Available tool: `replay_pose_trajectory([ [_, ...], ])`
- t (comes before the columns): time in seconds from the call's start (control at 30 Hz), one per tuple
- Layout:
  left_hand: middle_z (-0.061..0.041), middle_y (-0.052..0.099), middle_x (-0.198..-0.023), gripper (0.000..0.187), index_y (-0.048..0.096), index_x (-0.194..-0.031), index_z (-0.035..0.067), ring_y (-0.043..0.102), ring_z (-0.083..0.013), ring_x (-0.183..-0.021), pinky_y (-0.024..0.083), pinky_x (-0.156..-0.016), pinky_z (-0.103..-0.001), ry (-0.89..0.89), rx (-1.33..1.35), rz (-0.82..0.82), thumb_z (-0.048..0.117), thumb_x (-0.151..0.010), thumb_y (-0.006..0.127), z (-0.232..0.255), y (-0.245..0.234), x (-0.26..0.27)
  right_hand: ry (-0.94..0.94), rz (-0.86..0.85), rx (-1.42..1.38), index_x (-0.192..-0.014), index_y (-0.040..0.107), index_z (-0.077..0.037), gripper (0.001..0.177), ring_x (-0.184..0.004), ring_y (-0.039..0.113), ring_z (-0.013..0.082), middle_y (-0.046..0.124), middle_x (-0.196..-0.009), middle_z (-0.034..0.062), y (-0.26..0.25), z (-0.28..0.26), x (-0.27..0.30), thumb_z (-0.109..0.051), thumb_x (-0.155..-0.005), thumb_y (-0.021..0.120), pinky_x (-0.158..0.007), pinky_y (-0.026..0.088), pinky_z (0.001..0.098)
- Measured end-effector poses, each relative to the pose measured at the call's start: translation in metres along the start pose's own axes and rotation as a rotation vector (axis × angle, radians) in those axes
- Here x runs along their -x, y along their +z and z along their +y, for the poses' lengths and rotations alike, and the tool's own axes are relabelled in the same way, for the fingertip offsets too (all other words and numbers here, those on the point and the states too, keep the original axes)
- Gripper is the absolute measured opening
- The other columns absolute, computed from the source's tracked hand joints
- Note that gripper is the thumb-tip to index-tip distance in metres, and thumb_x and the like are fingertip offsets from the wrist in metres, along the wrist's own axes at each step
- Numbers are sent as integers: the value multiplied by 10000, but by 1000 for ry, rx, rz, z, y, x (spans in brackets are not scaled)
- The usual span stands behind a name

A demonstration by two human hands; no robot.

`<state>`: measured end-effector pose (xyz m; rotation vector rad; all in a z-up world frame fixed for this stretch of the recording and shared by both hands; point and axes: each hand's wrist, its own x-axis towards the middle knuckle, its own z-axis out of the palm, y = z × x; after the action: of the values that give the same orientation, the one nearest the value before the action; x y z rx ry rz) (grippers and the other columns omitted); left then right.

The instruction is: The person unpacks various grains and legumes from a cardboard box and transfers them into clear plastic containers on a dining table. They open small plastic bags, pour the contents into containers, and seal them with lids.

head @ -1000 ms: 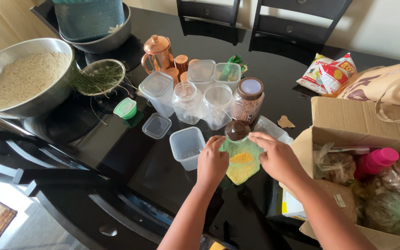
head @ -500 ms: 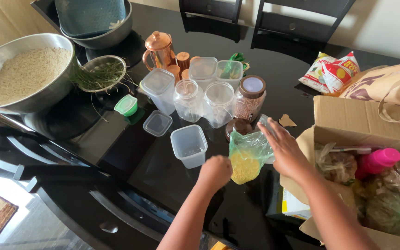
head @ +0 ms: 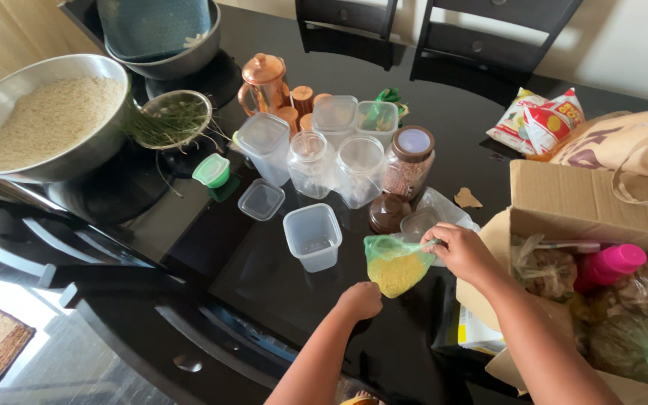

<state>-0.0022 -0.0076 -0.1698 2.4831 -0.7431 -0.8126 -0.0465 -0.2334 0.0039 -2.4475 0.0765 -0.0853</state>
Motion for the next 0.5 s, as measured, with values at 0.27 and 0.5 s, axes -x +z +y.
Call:
replay_pose_trajectory([
  [0.27, -149, 721, -1127, 385, 706, -1147, 10, 695, -360, -1032, 593, -874, -492, -532, 1071, -172, 293, -992, 496, -25, 43, -42, 166, 68, -230, -975, 759, -50, 193, -562, 566, 151, 691, -730, 76, -21, -94, 12, -219, -883, 771, -556, 478, 317],
  [0.5, -210, 691, -1250, 612, 596, -1312, 0, 694, -413, -1121, 560, -920, -612, -501, 1970, 19, 451, -1027, 297, 21, -28, 4, 163, 47, -1003, -1059, 751, -97, 189, -605, 649, 105, 702, -738, 58, -37, -141, -4, -110, -871, 734, -559, 549, 270],
])
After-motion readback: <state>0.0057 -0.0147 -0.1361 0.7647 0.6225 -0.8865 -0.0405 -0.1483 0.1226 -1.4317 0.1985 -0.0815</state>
